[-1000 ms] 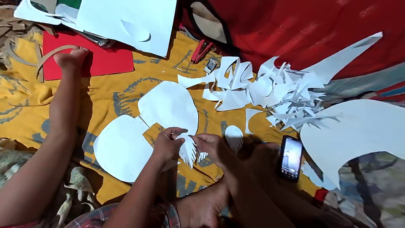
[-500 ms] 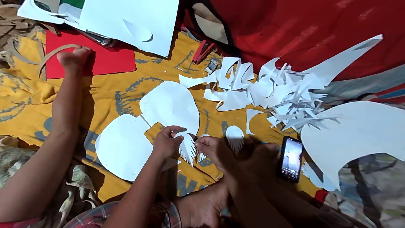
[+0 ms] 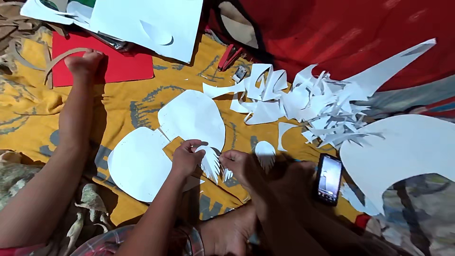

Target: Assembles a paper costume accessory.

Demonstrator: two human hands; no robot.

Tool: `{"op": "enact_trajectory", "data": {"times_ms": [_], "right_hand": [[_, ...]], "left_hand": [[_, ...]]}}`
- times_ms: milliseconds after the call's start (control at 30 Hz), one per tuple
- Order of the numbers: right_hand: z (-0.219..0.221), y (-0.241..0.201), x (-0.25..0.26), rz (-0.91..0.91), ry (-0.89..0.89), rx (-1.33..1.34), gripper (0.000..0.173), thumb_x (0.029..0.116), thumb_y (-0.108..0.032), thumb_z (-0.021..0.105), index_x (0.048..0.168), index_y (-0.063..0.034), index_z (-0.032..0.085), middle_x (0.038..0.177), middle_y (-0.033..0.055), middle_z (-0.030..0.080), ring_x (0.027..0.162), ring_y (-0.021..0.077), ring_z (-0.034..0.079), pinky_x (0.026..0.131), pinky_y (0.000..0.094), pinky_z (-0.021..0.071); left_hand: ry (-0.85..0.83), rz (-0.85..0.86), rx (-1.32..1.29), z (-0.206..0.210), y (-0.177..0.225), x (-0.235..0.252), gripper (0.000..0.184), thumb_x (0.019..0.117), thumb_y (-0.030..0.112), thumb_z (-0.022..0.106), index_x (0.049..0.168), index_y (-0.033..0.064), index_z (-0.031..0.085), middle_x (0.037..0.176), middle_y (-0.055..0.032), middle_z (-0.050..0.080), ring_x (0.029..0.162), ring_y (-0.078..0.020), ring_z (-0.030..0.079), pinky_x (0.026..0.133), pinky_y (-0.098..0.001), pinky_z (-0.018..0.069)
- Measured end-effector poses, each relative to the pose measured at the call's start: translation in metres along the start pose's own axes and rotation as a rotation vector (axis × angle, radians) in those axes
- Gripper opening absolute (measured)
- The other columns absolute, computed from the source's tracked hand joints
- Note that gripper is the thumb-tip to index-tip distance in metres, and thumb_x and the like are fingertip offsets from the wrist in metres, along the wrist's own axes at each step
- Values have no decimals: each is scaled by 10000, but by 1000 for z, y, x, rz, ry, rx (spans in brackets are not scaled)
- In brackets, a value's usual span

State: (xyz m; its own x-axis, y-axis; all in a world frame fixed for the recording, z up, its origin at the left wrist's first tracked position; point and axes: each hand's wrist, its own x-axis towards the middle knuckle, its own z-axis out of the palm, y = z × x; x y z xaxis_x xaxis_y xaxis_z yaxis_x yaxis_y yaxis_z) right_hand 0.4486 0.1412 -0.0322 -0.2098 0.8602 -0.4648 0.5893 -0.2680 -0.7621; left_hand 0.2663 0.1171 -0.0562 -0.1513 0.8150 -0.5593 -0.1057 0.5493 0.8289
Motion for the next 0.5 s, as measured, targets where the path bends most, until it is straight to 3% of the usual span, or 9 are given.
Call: {"op": "enact_trajectory", "data": {"times_ms": [67, 200, 300, 500], "right_hand": [[3, 1, 1, 13, 21, -18, 127, 987, -77, 637, 974, 31, 703, 855, 86, 663, 761, 97, 602, 747, 287, 514], [-7, 6, -1, 44, 18, -23, 163, 1010, -97, 596, 1007, 34, 691, 845, 76, 638, 759, 102, 593, 747, 295, 507], [-9, 2, -3, 23, -11, 17, 224, 1027, -135, 592, 1111, 45, 698, 961, 122, 691, 844, 131, 649, 803, 313, 540], [8, -1, 2, -15, 67, 105, 91, 968, -49, 655, 939, 26, 697, 795, 50, 647, 701, 61, 582, 699, 244, 506]], "left_hand": [[40, 3, 1, -4, 0, 0, 318, 942, 30, 713, 1250, 56, 640, 784, -36, 612, 627, -102, 565, 627, -275, 510], [67, 12, -23, -9, 1, 1, 323, 945, 23, 705, 1257, 48, 627, 774, -26, 606, 603, -83, 553, 595, -246, 498], [44, 3, -32, -4, 2, 1, 332, 943, 23, 707, 1264, 56, 627, 779, -26, 609, 619, -86, 553, 608, -252, 492], [40, -3, -12, 0, 2, -2, 330, 934, 31, 723, 1251, 62, 639, 787, -33, 636, 627, -95, 572, 621, -271, 509]]}}
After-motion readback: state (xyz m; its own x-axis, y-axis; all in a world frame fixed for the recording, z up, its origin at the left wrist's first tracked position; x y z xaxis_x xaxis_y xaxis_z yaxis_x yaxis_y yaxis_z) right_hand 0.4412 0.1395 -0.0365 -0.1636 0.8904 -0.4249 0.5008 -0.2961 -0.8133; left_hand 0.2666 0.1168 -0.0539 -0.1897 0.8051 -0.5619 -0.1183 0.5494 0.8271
